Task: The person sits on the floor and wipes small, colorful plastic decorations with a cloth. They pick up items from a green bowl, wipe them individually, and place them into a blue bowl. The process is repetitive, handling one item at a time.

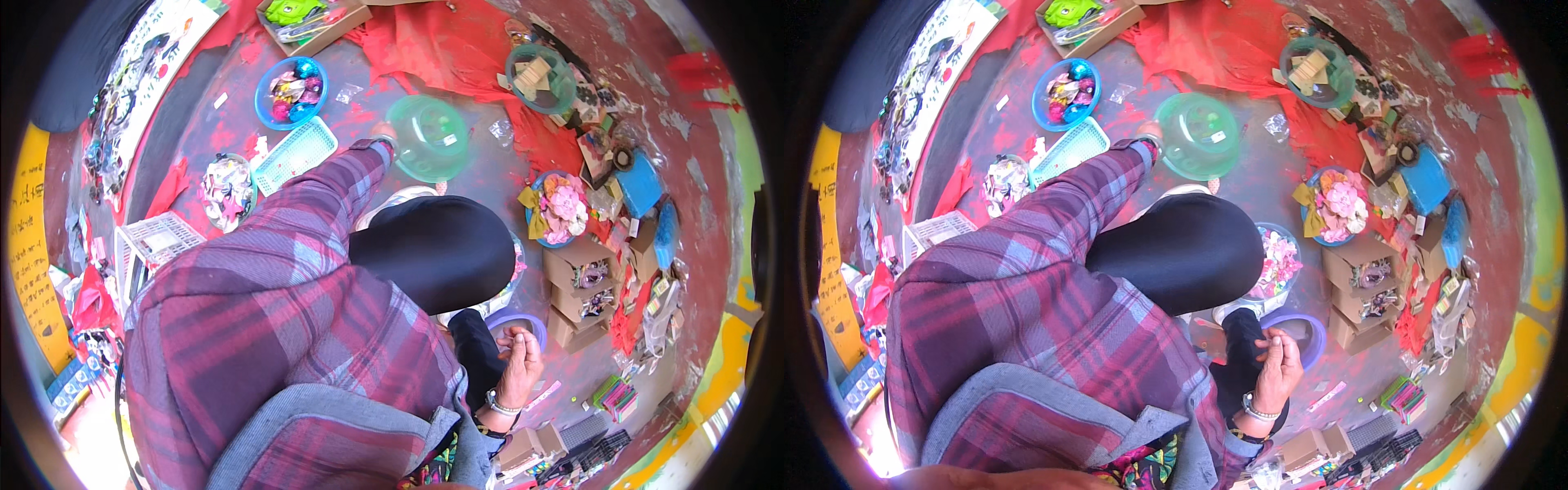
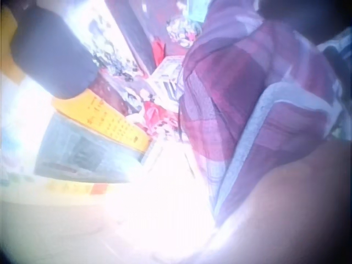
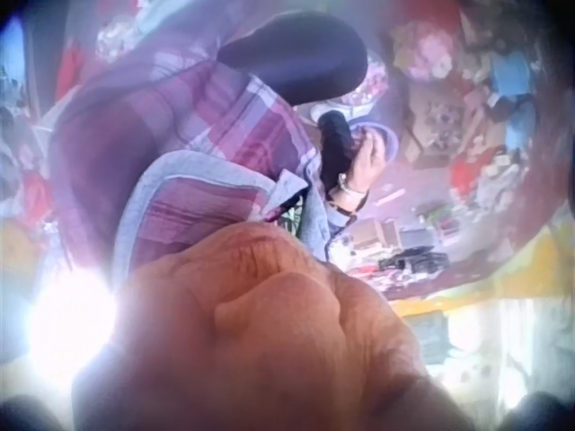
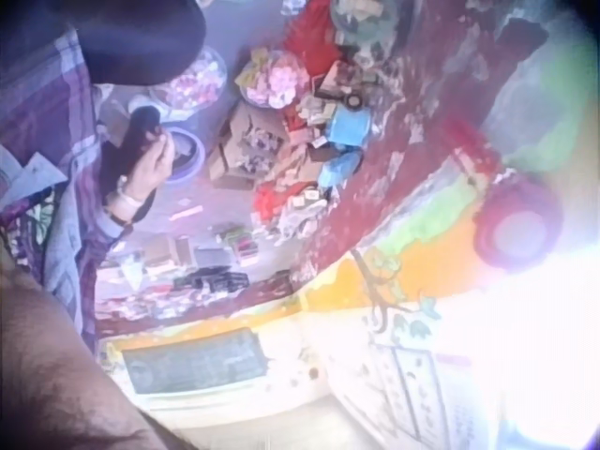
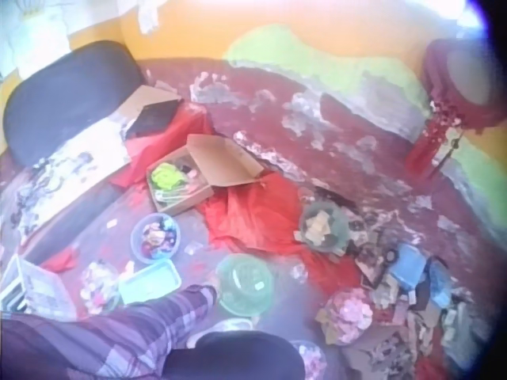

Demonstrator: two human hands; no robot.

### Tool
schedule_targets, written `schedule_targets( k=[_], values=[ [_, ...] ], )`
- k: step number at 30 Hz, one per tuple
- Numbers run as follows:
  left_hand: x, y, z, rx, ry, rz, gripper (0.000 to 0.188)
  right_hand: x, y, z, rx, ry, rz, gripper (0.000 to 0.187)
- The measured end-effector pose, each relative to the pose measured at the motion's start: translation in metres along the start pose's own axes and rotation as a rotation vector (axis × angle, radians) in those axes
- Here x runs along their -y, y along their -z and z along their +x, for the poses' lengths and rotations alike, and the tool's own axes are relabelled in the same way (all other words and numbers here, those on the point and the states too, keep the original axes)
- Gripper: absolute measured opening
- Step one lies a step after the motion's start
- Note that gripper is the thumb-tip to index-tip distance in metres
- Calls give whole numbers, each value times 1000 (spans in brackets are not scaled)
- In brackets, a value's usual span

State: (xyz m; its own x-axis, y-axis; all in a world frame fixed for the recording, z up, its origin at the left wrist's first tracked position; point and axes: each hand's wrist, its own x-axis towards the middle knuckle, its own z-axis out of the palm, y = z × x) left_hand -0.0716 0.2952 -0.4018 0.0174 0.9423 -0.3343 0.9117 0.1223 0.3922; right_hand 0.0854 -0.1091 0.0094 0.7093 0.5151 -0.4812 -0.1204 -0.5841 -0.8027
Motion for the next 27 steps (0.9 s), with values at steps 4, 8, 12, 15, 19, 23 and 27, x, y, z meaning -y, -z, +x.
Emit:
schedule_targets(
  k=[4, 8, 12, 15, 19, 23, 27],
  values=[
    [-35, 13, -11, 125, 26, -518, 30, 2, 0, -1, -27, -11, -4, 16],
    [-124, 77, -61, 361, -206, -1147, 17, 0, 3, -6, -23, -3, -2, 17],
    [-148, 53, -87, 167, -1004, -471, 22, 3, 5, -6, -39, 7, 27, 17],
    [-160, 47, -117, 368, -1384, 110, 26, 4, 7, -6, -44, 15, 12, 17],
    [-145, 9, -129, 555, -1604, 318, 22, 1, 10, -4, -49, 0, 13, 18],
    [-125, -6, -124, 570, -1436, 506, 26, -2, 15, -6, -53, -31, 41, 18],
    [-106, 3, -119, 323, -1509, 331, 33, -3, 17, -10, -55, -22, 11, 18]
  ],
)
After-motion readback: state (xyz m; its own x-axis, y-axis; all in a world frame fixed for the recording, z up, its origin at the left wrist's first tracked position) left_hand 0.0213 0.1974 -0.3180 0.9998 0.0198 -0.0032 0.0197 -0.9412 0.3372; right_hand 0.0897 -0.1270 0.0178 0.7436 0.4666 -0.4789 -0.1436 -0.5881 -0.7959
